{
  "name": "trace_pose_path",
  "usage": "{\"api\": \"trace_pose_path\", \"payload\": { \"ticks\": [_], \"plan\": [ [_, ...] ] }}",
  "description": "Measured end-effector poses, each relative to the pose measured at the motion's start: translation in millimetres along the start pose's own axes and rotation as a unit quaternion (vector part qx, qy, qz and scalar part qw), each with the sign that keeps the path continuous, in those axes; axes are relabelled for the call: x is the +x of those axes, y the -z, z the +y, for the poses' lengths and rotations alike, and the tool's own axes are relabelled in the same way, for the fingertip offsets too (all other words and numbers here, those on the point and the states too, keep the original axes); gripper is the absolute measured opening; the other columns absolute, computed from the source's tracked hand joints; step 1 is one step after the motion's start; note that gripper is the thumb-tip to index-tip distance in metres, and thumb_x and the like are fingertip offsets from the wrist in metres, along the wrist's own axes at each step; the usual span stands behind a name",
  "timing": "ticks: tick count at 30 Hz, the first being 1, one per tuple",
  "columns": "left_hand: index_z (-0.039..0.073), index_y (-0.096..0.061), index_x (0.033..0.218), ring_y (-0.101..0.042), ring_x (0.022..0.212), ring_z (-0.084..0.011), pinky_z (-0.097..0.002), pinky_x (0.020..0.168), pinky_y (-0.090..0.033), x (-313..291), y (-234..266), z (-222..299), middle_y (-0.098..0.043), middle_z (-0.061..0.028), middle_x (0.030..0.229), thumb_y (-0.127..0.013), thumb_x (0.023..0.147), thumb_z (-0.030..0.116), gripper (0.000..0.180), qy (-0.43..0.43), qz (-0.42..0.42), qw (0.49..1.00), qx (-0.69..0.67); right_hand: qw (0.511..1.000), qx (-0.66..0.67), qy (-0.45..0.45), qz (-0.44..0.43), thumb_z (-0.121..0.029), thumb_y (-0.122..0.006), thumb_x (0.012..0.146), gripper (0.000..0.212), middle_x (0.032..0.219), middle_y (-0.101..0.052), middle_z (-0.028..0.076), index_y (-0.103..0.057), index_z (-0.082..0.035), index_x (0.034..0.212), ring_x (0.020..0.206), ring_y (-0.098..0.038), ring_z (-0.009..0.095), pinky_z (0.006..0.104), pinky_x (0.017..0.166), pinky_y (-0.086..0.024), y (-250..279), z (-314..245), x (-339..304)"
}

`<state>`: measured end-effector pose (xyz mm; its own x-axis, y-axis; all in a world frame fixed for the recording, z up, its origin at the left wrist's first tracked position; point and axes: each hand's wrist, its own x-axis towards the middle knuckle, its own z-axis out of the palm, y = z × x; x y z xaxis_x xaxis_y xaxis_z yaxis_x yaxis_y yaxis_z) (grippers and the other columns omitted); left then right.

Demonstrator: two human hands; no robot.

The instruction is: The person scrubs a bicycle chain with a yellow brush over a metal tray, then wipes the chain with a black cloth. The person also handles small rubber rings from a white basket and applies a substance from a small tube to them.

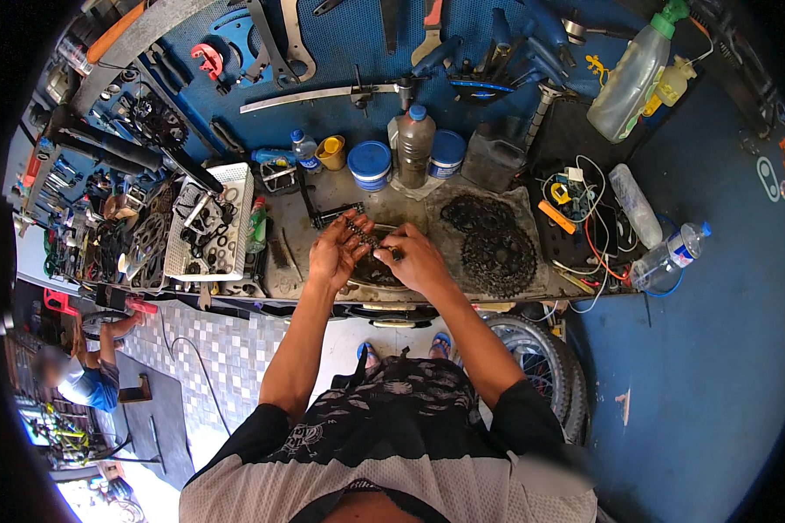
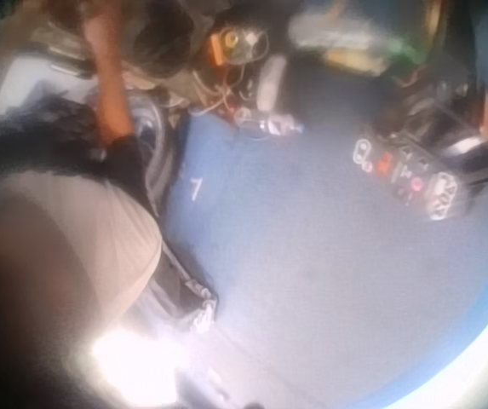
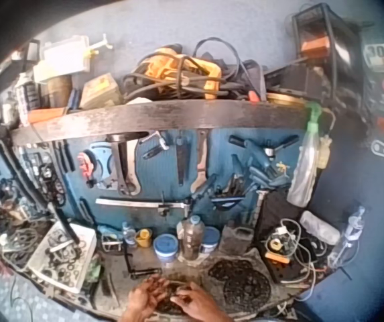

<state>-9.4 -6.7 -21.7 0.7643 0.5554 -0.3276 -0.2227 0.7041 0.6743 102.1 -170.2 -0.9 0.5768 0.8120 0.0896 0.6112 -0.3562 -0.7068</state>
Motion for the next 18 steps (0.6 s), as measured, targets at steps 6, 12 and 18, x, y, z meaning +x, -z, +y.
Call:
{"api": "trace_pose_path", "payload": {
  "ticks": [6, 12, 18],
  "plan": [
    [0.001, -0.055, 0.140, -0.065, 0.115, -0.0270, -0.0423, 0.095, -0.056, -4.5, 7.8, -7.2, -0.062, -0.0153, 0.132, -0.050, 0.111, 0.027, 0.040, 0.037, 0.080, 0.996, -0.005, 1.000, -0.019, 0.003, 0.016, -0.048, -0.071, 0.095, 0.037, 0.111, -0.061, 0.014, -0.077, -0.012, 0.106, 0.102, -0.067, 0.036, 0.0481, 0.086, -0.054, 15.6, -23.5, 33.5],
    [0.003, -0.059, 0.136, -0.062, 0.115, -0.0245, -0.0430, 0.096, -0.052, -21.7, 8.3, -15.2, -0.066, -0.0113, 0.125, -0.054, 0.110, 0.033, 0.041, 0.021, 0.021, 0.995, 0.091, 0.995, -0.099, 0.017, 0.023, -0.045, -0.070, 0.095, 0.041, 0.114, -0.062, 0.016, -0.077, -0.007, 0.105, 0.102, -0.070, 0.037, 0.0504, 0.087, -0.056, 10.7, -48.7, 64.9],
    [0.006, -0.064, 0.129, -0.065, 0.106, -0.0190, -0.0357, 0.093, -0.048, -13.2, 3.5, -18.6, -0.071, -0.0070, 0.120, -0.054, 0.110, 0.037, 0.037, -0.026, 0.010, 1.000, -0.015, 0.988, -0.146, 0.046, 0.003, -0.038, -0.069, 0.095, 0.035, 0.115, -0.064, 0.016, -0.075, -0.004, 0.105, 0.103, -0.070, 0.037, 0.0510, 0.088, -0.056, 0.8, -66.2, 62.1]
  ]
}}
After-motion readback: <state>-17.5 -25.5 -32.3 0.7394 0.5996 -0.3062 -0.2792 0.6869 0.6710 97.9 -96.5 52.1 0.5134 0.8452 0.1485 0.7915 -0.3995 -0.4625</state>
